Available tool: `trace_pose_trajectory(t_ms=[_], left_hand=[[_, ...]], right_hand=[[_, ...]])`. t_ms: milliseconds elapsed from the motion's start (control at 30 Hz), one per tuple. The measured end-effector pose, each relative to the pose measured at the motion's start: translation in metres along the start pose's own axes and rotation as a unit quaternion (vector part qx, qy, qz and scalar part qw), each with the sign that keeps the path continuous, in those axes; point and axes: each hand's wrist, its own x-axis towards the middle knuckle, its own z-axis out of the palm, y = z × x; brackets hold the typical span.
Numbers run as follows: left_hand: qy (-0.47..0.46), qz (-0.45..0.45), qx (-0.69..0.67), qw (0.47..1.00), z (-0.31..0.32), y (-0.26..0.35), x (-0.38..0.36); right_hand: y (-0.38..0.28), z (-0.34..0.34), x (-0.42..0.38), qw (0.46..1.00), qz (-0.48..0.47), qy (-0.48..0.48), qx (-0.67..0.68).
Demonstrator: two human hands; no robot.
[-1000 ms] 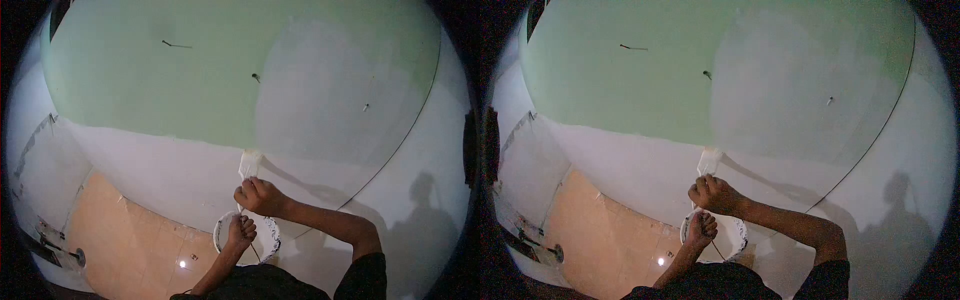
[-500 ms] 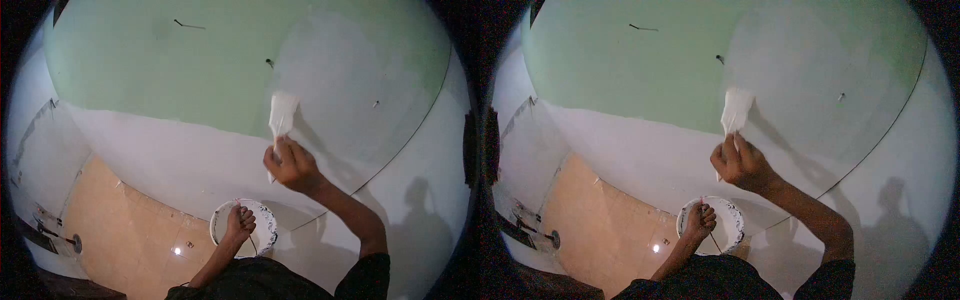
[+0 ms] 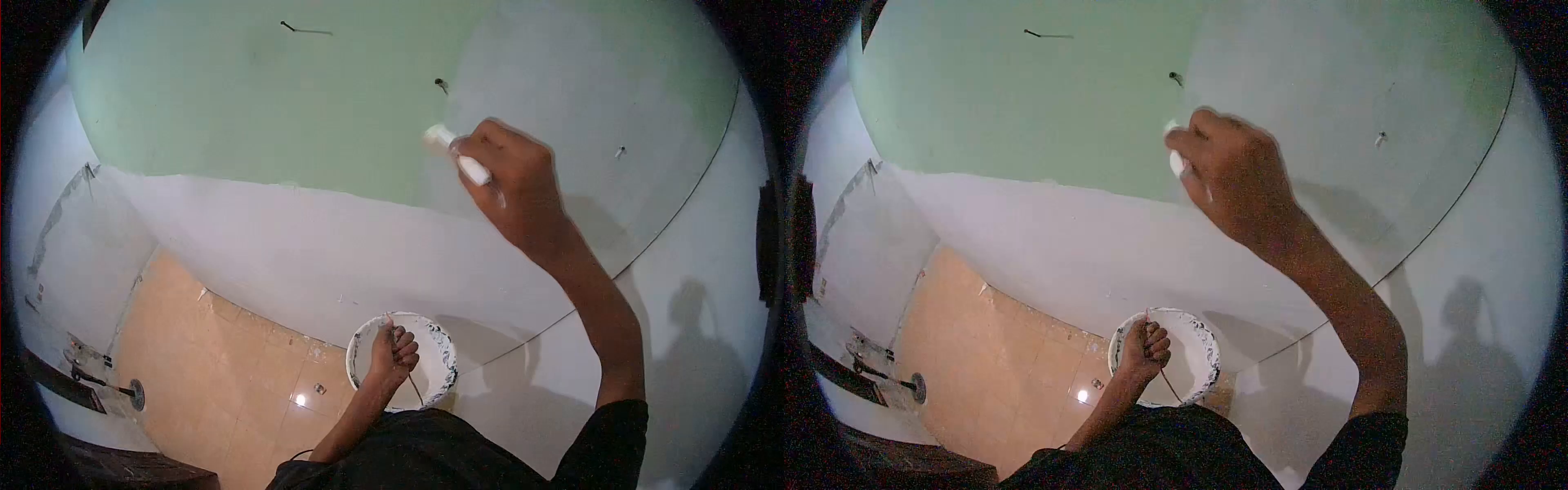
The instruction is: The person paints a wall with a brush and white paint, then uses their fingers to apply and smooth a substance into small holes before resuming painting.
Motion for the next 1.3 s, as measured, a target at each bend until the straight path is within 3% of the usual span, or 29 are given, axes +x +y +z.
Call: trace_pose_trajectory(t_ms=[33,133,300,333,467,533,600,633,667,767,833,967,1000,1067,1133,1167,1233,1300], left_hand=[[0.011,0.009,0.004,1.0,0.001,-0.001,-0.001],[0.016,0.002,0.002,1.0,0.005,-0.001,-0.003],[0.011,0.004,0.006,1.0,0.009,-0.003,-0.008],[0.016,0.001,0.001,1.0,0.009,-0.003,-0.007],[0.004,-0.009,0.001,1.0,0.005,0.002,-0.015],[0.012,-0.013,-0.005,1.0,0.006,0.003,-0.014],[0.001,-0.011,0.007,1.0,0.005,0.002,-0.014],[-0.012,-0.008,0.02,1.0,0.007,0.003,-0.013],[-0.002,-0.024,0.005,1.0,0.011,0.005,-0.015],[0.022,-0.016,0.015,1.0,0.016,0.004,-0.017],[0.003,-0.018,0.006,1.0,0.012,0.004,-0.014],[0.013,-0.015,0.013,1.0,0.015,0.002,-0.016],[-0.006,-0.019,0.009,1.0,0.008,0.003,-0.012],[-0.006,-0.02,0.007,1.0,0.002,0.002,-0.003],[0.013,-0.012,0.008,1.0,0.009,0.001,-0.006],[0.012,-0.012,0.01,1.0,0.008,0.0,-0.007],[0.001,-0.02,0.017,1.0,0.005,0.001,-0.006],[-0.02,-0.018,0.018,0.999,0.005,0.004,-0.006]], right_hand=[[-0.003,-0.008,0.004,0.997,-0.04,0.049,-0.053],[-0.022,-0.005,-0.019,0.985,-0.075,0.048,-0.151],[-0.013,0.101,-0.126,0.928,-0.221,-0.034,-0.299],[-0.017,0.124,-0.147,0.943,-0.221,-0.051,-0.242],[-0.039,0.13,-0.165,0.972,-0.17,-0.115,-0.114],[-0.043,0.087,-0.132,0.989,-0.056,-0.133,-0.028],[-0.016,0.065,-0.113,0.994,0.061,-0.08,-0.028],[-0.01,0.025,-0.076,0.998,0.031,-0.057,-0.016],[-0.003,-0.004,-0.052,0.995,0.095,-0.018,0.039],[0.011,-0.053,-0.012,0.994,0.038,0.104,-0.007],[-0.008,-0.055,-0.016,0.989,-0.017,0.097,-0.108],[-0.021,0.022,-0.082,0.95,-0.105,0.04,-0.29],[-0.022,0.05,-0.105,0.956,-0.101,0.001,-0.275],[-0.016,0.098,-0.147,0.948,-0.179,-0.025,-0.261],[-0.031,0.135,-0.178,0.974,-0.138,-0.038,-0.174],[-0.034,0.135,-0.176,0.974,-0.138,-0.036,-0.175],[-0.041,0.124,-0.16,0.99,-0.079,-0.1,-0.056],[-0.036,0.097,-0.127,0.988,-0.008,-0.146,-0.048]])
